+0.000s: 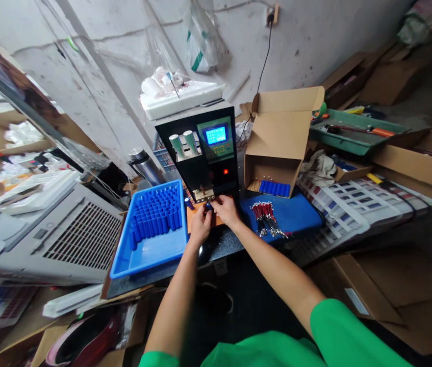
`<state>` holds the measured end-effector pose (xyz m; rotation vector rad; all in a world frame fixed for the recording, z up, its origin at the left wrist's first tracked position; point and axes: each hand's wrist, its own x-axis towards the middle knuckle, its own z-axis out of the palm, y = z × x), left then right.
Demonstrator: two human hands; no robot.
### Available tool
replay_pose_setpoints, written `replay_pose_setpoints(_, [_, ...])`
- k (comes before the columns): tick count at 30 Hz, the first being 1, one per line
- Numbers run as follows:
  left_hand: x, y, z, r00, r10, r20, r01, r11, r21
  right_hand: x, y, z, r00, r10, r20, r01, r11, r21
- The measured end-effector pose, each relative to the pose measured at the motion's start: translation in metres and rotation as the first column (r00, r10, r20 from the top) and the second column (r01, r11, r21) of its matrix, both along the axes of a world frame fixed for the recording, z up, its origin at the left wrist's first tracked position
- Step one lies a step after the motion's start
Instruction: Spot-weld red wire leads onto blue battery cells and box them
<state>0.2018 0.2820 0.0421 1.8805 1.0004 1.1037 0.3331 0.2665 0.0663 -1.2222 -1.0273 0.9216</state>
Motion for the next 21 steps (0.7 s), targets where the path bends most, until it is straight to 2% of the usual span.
replay_pose_setpoints(7, [0.0, 0.0, 0.0, 1.0, 0.018, -0.015, -0.018, 1.0, -0.006, -0.003, -0.007, 0.013, 0.994, -0.003, -0.106, -0.002, 0.998, -0.055])
replay_pose_setpoints(21, [0.0, -0.001, 0.0, 0.999, 0.024, 0.034, -0.022, 0.999, -0.032, -0.006, -0.002, 0.008, 0.984, 0.007, -0.178, -0.015, 0.999, -0.04])
